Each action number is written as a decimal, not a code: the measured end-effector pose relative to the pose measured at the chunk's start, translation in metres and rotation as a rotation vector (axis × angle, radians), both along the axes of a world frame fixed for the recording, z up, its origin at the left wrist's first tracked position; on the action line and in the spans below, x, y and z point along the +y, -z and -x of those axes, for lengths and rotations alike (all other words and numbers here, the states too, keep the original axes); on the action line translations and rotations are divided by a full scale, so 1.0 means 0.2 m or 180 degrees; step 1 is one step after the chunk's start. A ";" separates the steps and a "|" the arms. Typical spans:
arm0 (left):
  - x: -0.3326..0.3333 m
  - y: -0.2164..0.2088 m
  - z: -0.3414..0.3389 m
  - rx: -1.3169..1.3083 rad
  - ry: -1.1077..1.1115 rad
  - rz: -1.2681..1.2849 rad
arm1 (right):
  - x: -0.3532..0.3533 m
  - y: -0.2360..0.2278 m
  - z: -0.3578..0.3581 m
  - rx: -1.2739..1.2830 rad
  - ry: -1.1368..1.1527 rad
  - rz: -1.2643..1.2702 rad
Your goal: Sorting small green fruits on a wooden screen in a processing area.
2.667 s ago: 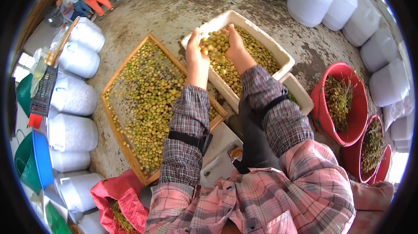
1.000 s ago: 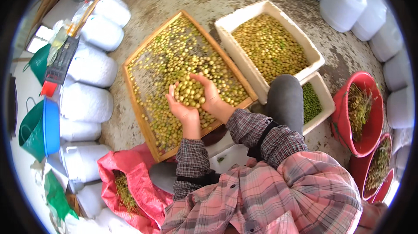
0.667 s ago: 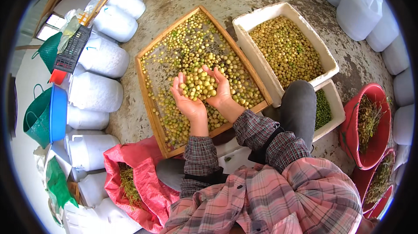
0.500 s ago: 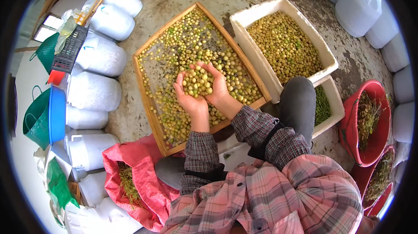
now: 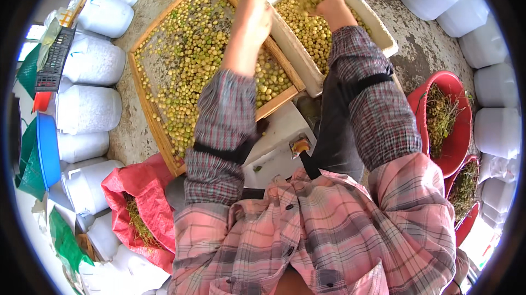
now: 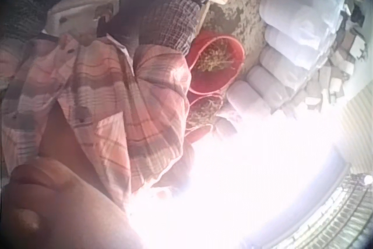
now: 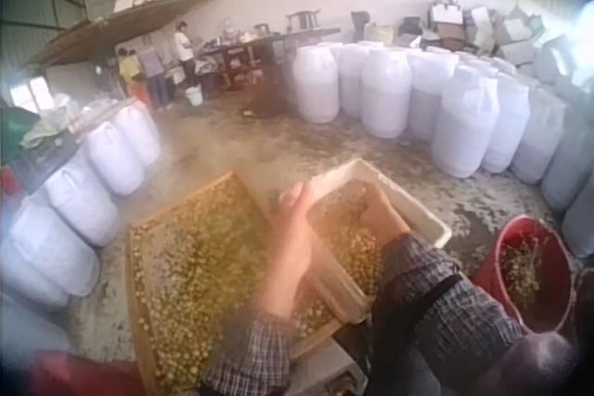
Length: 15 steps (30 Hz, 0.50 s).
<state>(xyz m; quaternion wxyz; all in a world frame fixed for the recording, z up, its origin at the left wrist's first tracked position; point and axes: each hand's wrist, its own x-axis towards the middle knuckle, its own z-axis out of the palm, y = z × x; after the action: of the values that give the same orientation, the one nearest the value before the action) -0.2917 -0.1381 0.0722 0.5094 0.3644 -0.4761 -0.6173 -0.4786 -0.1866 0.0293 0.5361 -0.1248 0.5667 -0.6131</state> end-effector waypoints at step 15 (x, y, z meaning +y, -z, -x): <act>1.11 0.89 -0.67 -0.4465 0.0817 0.1089 | -0.07 0.34 0.48 0.1995 -0.1643 -0.0508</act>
<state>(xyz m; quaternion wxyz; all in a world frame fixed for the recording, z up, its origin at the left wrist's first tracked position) -0.1578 0.0841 -0.1053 0.0583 0.5306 -0.8189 -0.2108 -0.5742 -0.2015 -0.0383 0.4817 -0.4014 0.6984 -0.3450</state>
